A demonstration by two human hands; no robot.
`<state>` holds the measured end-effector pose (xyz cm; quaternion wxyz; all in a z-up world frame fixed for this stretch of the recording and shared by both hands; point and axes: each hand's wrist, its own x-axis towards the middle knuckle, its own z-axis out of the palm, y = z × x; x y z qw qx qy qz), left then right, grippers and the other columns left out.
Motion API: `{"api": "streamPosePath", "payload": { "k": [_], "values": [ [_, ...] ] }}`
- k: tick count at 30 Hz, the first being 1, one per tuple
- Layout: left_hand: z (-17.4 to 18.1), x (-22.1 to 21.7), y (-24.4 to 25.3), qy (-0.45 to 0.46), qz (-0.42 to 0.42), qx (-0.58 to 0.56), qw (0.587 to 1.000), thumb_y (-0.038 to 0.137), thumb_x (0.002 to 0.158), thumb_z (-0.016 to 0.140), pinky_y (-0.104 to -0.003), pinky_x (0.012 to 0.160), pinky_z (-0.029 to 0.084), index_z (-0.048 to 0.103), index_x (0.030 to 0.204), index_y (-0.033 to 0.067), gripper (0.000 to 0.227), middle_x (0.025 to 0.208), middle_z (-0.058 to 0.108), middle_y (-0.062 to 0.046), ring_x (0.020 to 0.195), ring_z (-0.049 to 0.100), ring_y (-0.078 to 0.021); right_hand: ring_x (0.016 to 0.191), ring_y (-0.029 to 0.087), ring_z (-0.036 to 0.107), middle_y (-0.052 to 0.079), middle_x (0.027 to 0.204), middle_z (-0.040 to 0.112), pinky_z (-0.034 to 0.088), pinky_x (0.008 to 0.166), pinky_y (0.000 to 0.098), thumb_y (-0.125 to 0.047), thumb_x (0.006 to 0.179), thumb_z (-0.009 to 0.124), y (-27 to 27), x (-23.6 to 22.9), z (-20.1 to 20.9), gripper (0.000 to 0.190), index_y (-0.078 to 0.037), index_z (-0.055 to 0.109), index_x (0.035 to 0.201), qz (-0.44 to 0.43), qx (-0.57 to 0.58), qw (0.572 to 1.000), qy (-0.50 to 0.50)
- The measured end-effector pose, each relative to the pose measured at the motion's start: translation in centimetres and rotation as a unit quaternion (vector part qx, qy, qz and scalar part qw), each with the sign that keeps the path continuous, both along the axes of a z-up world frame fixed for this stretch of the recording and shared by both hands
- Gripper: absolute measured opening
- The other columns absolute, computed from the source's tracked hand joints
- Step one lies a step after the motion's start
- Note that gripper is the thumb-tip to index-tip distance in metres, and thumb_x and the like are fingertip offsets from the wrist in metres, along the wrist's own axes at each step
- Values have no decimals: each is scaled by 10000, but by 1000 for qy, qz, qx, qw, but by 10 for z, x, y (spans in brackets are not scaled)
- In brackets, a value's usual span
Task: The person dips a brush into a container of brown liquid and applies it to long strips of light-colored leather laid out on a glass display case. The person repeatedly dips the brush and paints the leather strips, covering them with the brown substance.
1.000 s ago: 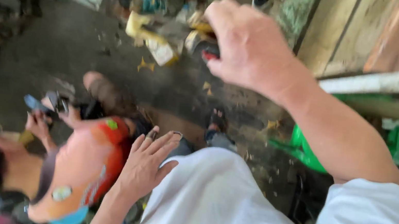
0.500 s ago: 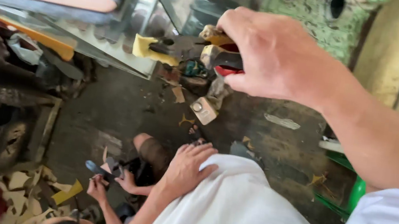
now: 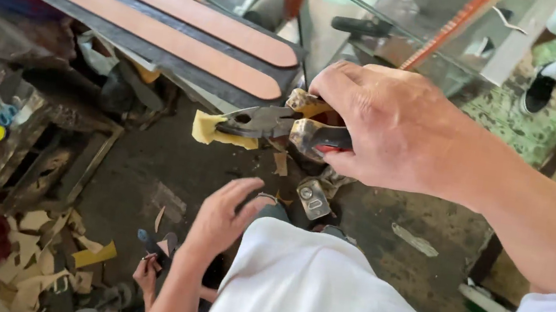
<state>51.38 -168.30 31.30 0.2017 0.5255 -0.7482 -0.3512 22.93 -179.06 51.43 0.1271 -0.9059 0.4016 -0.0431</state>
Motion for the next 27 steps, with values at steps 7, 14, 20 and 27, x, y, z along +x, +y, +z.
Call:
{"api": "streamPosePath", "payload": {
  "k": [7,14,20,27],
  "values": [
    [42,85,-97,48,71,-150,985,236,1026,617,-362,809,627,682,1253,-1,335,1194,738,-166,1077,733,-282,761,325,675,107,929,657,562,638,459,-231,814,807,-67,77,-5,450,-65,556,1149,26,0,997,-66],
    [50,194,-214,149,163,-299,928,69,1049,620,-319,784,528,713,1039,-6,120,962,724,-117,859,685,-216,822,262,689,78,963,714,542,642,432,-220,837,788,-152,184,-16,430,-101,550,1174,-39,-4,997,-64],
    [34,245,-267,193,142,-283,929,30,991,652,-340,782,578,692,1029,1,62,962,732,-135,857,716,-242,853,360,714,132,1040,703,562,698,494,-408,869,789,-243,265,-46,498,-78,599,1190,-82,-120,989,-24],
    [50,309,-311,218,167,-301,913,133,1045,598,-328,664,516,640,879,-2,218,814,653,-98,743,636,-227,942,372,675,181,1029,674,554,759,519,-378,871,762,-324,330,-58,546,-36,582,1257,-130,1,991,-42]
  ]
}}
